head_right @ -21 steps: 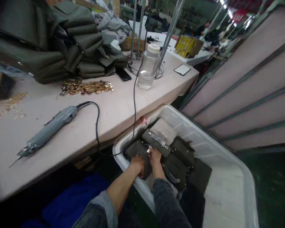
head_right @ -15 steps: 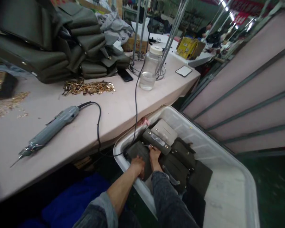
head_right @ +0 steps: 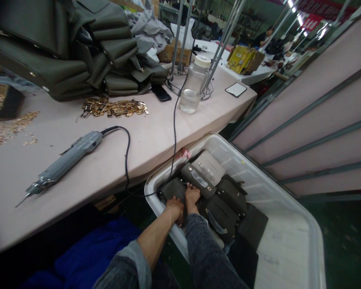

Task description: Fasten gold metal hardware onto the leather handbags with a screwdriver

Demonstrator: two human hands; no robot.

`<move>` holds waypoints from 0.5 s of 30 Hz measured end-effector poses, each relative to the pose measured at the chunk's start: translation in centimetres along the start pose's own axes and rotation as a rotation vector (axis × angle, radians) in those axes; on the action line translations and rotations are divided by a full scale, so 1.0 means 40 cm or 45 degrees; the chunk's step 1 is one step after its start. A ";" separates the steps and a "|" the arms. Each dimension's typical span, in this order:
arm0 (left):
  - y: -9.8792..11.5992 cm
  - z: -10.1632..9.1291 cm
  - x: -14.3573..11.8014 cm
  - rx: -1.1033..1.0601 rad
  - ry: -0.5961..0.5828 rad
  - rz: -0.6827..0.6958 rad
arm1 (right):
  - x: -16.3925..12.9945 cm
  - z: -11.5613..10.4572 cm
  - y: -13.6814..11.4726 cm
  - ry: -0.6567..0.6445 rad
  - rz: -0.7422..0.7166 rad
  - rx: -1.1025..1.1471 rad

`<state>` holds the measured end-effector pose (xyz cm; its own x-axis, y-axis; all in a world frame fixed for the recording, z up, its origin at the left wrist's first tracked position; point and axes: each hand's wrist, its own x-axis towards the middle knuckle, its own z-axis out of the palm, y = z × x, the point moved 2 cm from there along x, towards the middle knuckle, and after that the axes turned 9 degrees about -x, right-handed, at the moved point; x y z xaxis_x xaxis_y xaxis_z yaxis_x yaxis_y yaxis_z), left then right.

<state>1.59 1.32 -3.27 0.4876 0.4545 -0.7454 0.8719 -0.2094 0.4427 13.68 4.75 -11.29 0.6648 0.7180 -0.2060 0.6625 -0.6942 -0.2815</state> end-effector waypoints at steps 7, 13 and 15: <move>0.002 -0.005 -0.018 -0.017 0.035 0.029 | -0.020 -0.022 0.002 -0.166 -0.001 -0.260; 0.012 -0.015 -0.034 -0.017 0.148 0.046 | -0.025 -0.036 0.007 -0.208 -0.024 -0.372; 0.013 -0.014 -0.034 -0.021 0.152 0.047 | -0.026 -0.038 0.004 -0.220 -0.012 -0.388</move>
<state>1.36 1.06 -1.76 0.5093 0.5469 -0.6644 0.8523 -0.2135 0.4775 13.61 3.80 -9.71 0.6070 0.7045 -0.3676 0.7585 -0.6517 0.0035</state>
